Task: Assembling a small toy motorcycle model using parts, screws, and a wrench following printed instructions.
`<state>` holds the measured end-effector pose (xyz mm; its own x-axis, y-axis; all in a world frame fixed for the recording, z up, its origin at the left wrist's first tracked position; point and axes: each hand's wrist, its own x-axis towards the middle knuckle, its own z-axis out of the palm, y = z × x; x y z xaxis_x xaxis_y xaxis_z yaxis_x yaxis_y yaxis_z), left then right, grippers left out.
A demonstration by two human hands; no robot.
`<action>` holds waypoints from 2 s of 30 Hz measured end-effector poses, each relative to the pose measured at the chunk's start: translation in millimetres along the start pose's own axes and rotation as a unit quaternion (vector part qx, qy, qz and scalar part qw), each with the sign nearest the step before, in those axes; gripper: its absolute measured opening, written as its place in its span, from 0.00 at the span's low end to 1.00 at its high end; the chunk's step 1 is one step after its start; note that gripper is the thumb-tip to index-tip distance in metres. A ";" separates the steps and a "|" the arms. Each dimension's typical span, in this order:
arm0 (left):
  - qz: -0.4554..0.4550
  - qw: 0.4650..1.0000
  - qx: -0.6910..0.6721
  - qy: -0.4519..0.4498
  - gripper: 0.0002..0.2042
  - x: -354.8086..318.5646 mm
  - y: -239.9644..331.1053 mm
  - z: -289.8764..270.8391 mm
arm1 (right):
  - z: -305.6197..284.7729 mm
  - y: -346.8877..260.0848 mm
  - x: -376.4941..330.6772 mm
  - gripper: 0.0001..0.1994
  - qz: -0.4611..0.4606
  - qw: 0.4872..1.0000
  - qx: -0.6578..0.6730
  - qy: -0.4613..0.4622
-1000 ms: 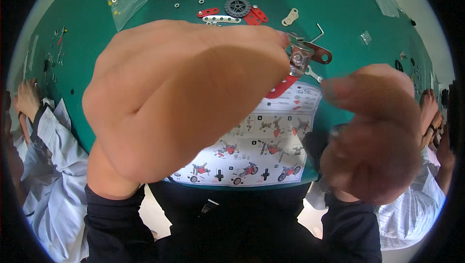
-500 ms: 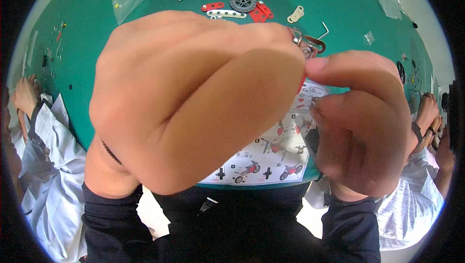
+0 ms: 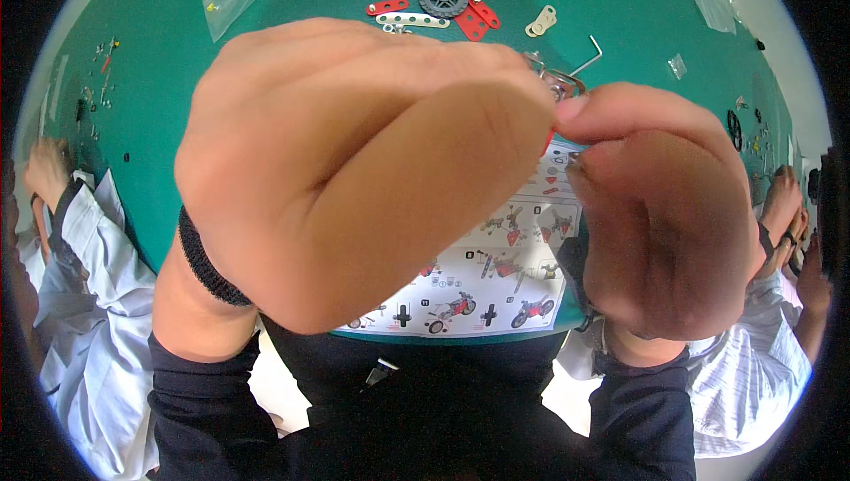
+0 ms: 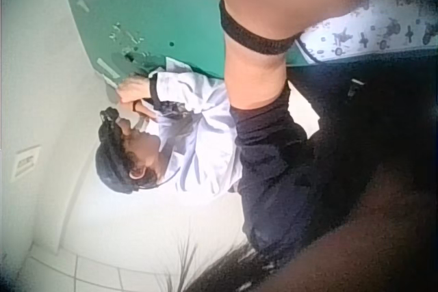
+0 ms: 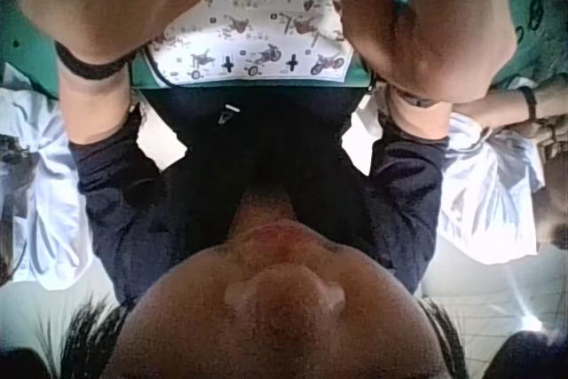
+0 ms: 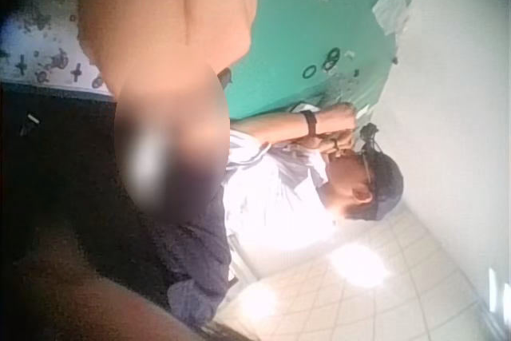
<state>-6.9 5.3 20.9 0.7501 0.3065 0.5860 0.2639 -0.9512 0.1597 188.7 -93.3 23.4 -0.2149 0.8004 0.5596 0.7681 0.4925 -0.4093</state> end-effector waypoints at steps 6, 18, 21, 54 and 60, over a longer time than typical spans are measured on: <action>-0.033 0.989 -0.136 0.039 0.11 -10.9 -8.2 4.4 | 11.4 -13.8 12.0 0.11 0.035 0.995 0.090 0.037; -0.047 0.997 -0.056 -0.022 0.07 -8.7 -17.3 17.3 | 23.0 28.0 8.8 0.05 0.038 0.989 0.139 -0.020; -0.047 0.997 -0.049 -0.043 0.07 -8.0 -21.4 20.5 | 30.0 28.6 6.1 0.04 0.134 0.976 0.167 -0.033; -0.054 0.992 -0.106 0.030 0.08 -18.8 -11.9 -1.7 | 17.5 14.6 3.3 0.13 -0.023 0.993 0.106 0.050; -0.098 0.986 -0.130 0.046 0.06 -18.0 -1.3 -1.6 | 16.7 9.1 2.1 0.13 -0.031 0.992 0.094 0.073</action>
<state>-21.7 1.0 11.4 0.6396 0.4913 0.5912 0.2242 -0.8549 0.4679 185.2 -81.4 8.8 -0.1588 0.7154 0.6804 0.6273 0.6053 -0.4900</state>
